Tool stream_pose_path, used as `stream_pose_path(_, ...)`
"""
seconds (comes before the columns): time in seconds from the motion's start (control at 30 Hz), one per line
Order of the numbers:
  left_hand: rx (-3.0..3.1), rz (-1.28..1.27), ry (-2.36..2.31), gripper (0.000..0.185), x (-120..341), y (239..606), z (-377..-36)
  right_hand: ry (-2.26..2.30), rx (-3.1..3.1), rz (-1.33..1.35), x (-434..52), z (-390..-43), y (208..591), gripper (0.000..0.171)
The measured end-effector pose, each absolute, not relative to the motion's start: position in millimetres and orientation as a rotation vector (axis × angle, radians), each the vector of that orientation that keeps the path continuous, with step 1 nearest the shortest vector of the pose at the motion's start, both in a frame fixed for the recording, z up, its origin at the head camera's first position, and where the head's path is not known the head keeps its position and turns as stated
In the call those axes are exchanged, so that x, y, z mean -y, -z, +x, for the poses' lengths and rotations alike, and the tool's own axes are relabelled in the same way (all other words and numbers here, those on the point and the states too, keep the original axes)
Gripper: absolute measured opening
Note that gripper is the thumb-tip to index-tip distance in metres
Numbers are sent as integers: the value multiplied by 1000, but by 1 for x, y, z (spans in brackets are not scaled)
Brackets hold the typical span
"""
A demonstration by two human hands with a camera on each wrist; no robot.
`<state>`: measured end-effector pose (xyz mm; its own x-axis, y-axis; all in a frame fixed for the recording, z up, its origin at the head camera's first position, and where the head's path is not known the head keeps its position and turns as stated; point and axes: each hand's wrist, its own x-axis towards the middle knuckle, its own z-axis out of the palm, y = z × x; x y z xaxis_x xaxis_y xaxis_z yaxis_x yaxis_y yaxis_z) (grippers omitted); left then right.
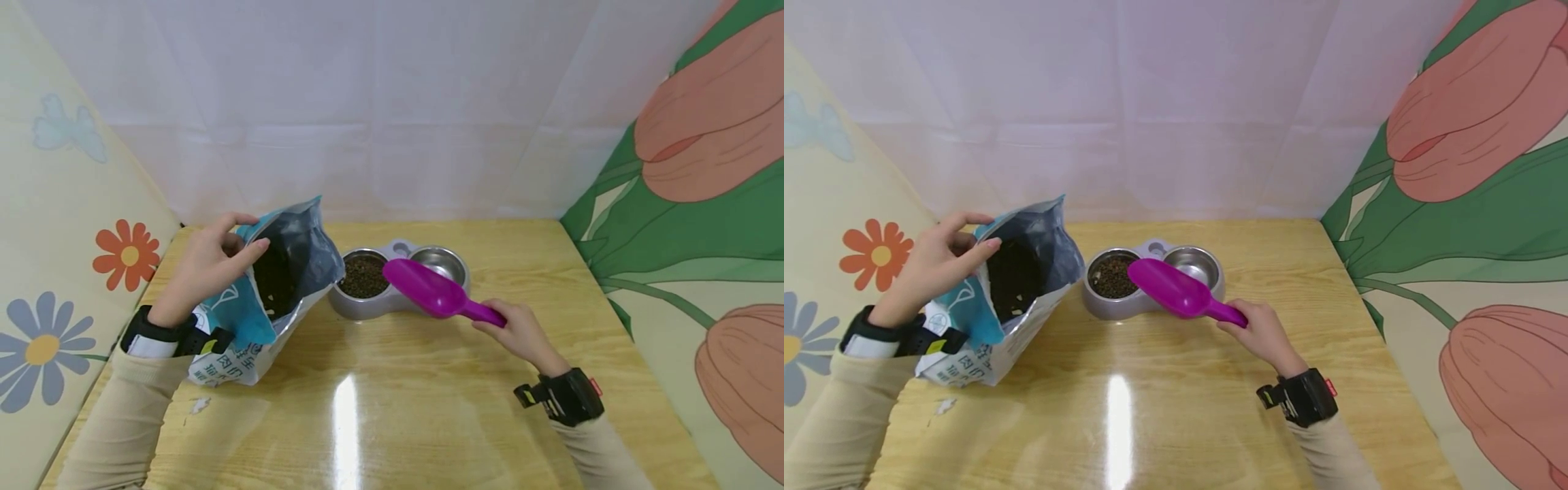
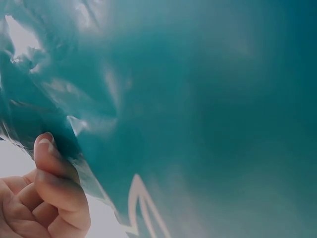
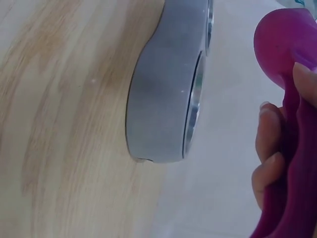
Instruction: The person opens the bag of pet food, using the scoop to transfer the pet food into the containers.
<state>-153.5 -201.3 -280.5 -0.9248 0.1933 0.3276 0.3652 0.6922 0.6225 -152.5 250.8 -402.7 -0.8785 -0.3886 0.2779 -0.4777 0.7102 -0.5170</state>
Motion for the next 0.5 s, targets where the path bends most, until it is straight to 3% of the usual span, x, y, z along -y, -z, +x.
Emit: stream_pose_path(0.5,2683,-439,1040,39,202,280,-154,-867,2658,891,-228,-153,373,22)
